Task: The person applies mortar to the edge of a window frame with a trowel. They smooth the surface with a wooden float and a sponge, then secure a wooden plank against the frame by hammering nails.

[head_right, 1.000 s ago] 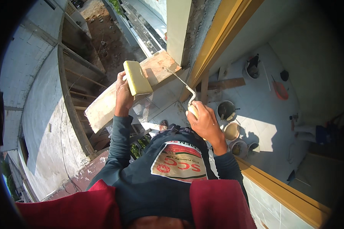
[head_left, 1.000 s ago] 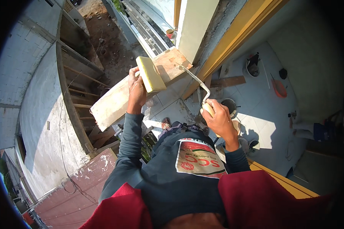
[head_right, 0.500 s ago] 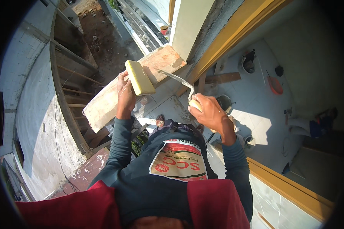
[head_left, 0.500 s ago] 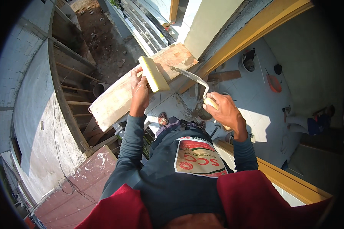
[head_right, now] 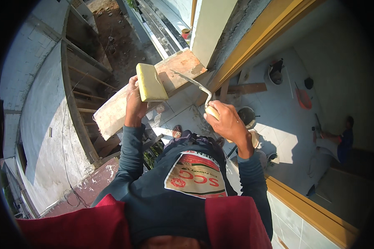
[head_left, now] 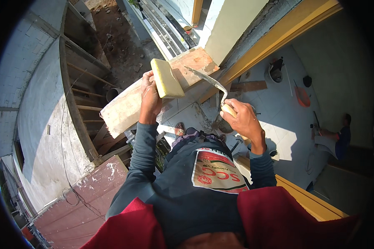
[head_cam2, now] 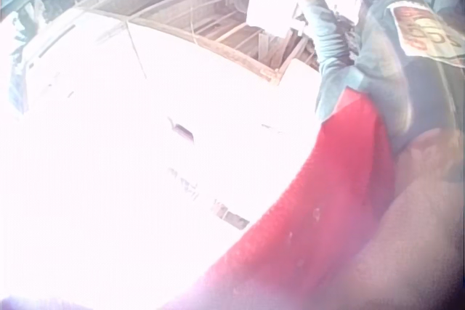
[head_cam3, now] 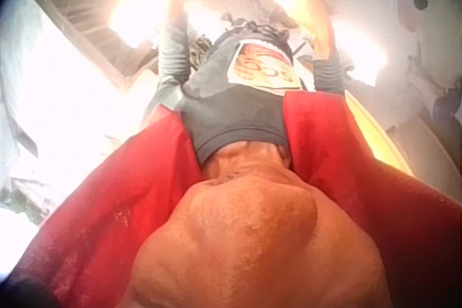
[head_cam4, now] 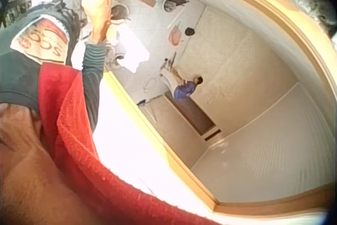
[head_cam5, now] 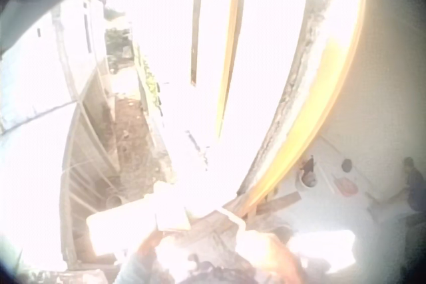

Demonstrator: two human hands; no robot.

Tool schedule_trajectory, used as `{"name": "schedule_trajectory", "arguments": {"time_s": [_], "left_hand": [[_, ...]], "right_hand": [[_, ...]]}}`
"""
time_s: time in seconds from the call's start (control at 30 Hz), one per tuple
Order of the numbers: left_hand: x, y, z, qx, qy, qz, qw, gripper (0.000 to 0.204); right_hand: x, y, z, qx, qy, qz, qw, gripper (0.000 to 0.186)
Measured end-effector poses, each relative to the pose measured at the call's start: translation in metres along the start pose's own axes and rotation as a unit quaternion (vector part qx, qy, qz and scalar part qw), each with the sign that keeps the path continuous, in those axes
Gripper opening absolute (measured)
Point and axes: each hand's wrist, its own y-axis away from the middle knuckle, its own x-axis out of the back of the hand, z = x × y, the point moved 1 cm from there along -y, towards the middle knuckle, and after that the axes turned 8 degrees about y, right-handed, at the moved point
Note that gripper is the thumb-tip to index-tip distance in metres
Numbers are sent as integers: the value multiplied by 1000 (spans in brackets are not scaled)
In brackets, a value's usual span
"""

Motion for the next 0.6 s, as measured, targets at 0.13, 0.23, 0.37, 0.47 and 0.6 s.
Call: {"name": "schedule_trajectory", "arguments": {"time_s": [0.13, 0.23, 0.37, 0.47, 0.6], "left_hand": [[5, 11, 3, 8, -6, 15, 1000, 27], [7, 18, 4, 10, 1, 12, 1000, 30], [19, 25, 1, 4, 33, 27, 999, 35], [26, 33, 1, -14, 15, 30, 999, 31], [29, 37, -2, -31, 3, 63, 998, 29]], "right_hand": [[5, -6, -6, -30, -11, -40, 999, 29], [5, -8, -4, -22, 48, -65, 996, 34], [5, -6, -3, 33, 125, -76, 989, 35], [12, -7, -4, 48, 106, -107, 987, 36], [13, -9, 0, 17, 23, -129, 991, 36]]}}
